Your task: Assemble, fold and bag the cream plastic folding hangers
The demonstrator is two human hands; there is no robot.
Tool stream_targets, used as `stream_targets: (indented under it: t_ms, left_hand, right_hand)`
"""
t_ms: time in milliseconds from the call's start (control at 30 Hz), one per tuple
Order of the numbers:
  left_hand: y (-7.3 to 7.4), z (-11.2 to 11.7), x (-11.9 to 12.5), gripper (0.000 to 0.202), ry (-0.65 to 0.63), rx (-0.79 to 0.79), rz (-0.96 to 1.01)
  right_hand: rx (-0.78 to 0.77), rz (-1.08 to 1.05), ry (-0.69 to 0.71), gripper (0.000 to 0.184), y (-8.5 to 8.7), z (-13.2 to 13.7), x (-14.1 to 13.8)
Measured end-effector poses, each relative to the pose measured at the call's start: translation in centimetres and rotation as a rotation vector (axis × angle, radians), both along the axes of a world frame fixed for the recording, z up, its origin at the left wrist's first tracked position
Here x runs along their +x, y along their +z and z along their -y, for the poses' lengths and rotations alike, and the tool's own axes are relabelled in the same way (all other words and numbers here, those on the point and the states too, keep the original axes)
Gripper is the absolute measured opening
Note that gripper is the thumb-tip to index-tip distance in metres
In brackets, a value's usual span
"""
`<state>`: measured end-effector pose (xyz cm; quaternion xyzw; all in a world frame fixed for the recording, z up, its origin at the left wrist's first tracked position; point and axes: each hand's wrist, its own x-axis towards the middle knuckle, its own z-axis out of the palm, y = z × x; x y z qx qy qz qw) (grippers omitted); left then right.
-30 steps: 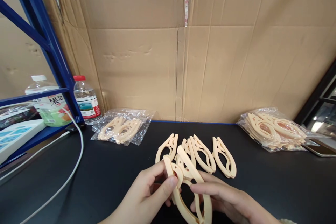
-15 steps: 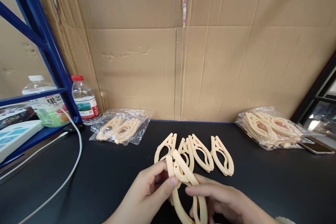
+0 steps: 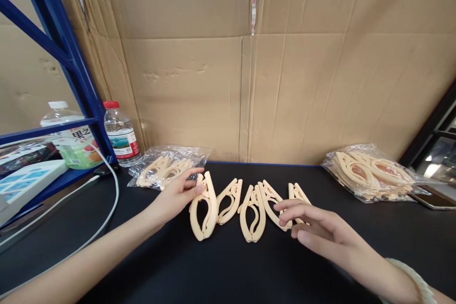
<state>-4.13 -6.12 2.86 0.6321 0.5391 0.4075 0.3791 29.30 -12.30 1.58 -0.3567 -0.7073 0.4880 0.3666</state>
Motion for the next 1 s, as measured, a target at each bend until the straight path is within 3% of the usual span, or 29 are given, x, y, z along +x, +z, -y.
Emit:
stream_targets:
  t_ms: [133,300,433,533,633,800,1000]
  left_hand:
    - [-2.1,-1.8,-0.3,0.050,-0.044,0.140,-0.193]
    - [-3.6,-2.1,0.7,0.036,0.011,0.344,-0.317]
    - [-3.1,-0.9,0.2,0.032,-0.016,0.466,-0.445]
    - [-2.2,0.7,0.0,0.037,-0.249,0.548,-0.648]
    - [-2.2,2.3,0.5,0.053,-0.414,0.583,-0.870]
    - [-3.5,3.3,2.2,0.062,-0.333,0.619,-1.011]
    - [-4.1,1.6,3.9,0.056,-0.312,0.590,-1.035]
  right_hand:
    - [0.046,0.033,-0.023,0.019,-0.4,-1.4,0.3]
    - [0.198,0.143,-0.048,0.021,-0.2,-1.8,0.4]
    - [0.482,0.300,-0.030,0.022,-0.4,-2.1,0.7]
    - [0.649,0.552,0.007,0.033,-0.5,-2.0,0.7]
    - [0.641,0.796,0.077,0.056,-0.6,-1.6,0.4]
    - [0.532,0.877,0.205,0.073,-0.7,-1.1,-0.5]
    - [0.499,0.893,0.159,0.072,-0.8,-2.1,-0.3]
